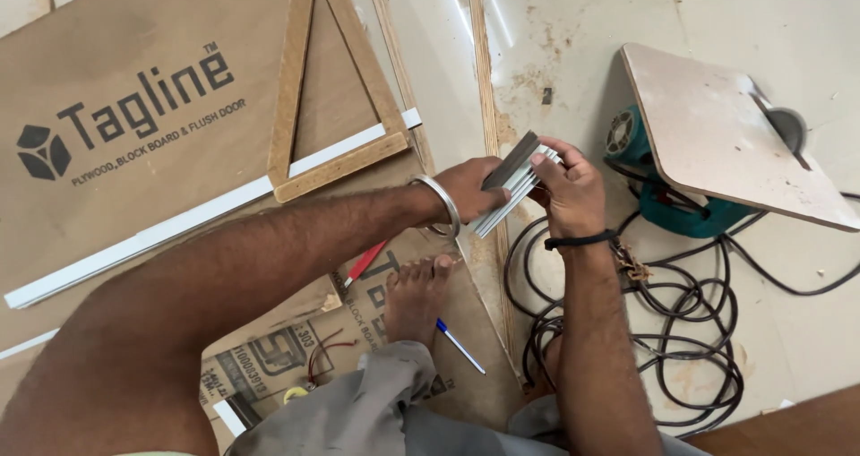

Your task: Measuring, marking, and cutting plastic profiles for installation on a plywood surface.

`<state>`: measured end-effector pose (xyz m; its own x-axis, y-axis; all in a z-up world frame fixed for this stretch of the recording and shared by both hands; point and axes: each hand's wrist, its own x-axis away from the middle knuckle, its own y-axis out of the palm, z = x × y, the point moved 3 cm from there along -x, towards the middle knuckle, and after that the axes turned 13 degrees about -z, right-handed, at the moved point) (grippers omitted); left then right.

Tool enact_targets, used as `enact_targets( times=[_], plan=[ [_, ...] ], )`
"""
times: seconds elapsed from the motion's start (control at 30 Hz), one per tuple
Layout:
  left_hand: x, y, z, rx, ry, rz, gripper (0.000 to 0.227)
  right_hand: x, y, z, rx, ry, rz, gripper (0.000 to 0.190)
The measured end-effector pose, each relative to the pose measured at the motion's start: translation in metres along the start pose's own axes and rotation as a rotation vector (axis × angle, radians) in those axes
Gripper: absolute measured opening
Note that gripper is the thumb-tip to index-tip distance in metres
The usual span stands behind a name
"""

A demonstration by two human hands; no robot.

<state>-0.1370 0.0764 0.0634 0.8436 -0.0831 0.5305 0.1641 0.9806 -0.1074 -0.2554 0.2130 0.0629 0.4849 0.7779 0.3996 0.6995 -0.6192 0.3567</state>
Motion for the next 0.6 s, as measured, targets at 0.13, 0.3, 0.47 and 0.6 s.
enact_targets(
  times=[0.13,0.3,0.47,0.6],
  plan=[
    [0.0,-0.002,-0.008,0.054,0.021,-0.023,0.04,-0.003,-0.001,0.005,-0.028,-0.003,-0.022,0.036],
    [0.0,-0.007,-0.01,0.125,-0.025,0.016,0.037,-0.006,-0.01,0.012,-0.024,0.004,-0.028,0.034],
    [0.005,-0.009,0.0,0.504,-0.122,-0.012,0.028,-0.007,-0.024,0.018,-0.031,0.026,0.038,0.031],
    [0.014,-0.01,0.011,0.462,-0.146,-0.016,0.027,-0.006,-0.025,0.016,-0.048,0.005,0.059,0.029]
  ],
)
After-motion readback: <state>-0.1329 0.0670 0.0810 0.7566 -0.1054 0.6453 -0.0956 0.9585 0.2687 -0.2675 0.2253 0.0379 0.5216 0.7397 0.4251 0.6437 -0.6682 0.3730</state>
